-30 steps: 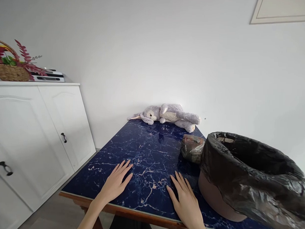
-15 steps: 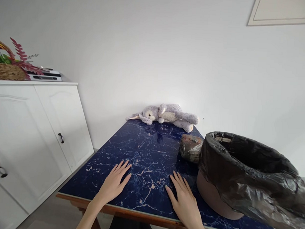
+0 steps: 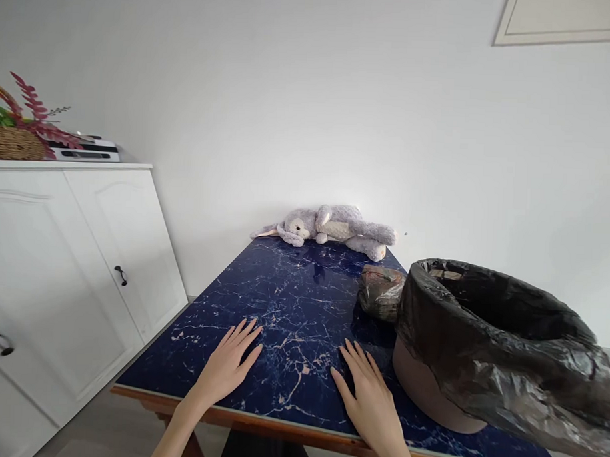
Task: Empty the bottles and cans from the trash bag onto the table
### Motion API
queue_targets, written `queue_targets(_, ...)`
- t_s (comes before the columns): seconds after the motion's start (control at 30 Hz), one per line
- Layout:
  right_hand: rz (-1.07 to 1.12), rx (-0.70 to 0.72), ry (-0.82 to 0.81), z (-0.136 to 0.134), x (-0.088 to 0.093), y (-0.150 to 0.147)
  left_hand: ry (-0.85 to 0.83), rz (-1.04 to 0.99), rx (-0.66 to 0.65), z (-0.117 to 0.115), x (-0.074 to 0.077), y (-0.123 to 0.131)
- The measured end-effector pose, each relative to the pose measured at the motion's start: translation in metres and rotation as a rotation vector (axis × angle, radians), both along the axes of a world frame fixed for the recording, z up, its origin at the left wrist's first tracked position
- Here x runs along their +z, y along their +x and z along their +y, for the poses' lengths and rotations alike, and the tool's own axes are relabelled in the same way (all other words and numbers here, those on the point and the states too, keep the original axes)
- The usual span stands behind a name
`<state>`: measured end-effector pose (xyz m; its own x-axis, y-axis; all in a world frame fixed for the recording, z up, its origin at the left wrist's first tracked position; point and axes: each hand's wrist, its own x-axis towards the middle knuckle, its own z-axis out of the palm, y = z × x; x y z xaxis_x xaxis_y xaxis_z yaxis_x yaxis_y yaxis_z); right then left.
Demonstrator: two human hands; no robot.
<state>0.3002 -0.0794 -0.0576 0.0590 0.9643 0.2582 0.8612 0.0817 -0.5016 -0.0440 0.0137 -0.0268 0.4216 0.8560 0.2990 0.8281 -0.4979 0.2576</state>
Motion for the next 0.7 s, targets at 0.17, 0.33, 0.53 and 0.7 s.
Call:
queue_targets(0.17,0.002,0.01,0.005,-0.0001,0.0021,0.0002,-0.027,0.013,0.011,-0.0012,0.0023,0.0008)
queue_targets(0.33,0.006,0.02,0.015,-0.0009,0.0055,-0.0001,0.014,0.01,0.002,0.0008,-0.0014,-0.0007)
queue_targets(0.53,-0.006,0.008,0.013,-0.0016,0.0063,-0.0015,-0.003,0.017,0.0,0.0003,0.0027,0.0001)
queue_targets(0.7,0.033,-0.031,-0.059,0.0003,0.0046,0.0002,0.003,0.031,0.006,-0.0016,0.0083,0.0028)
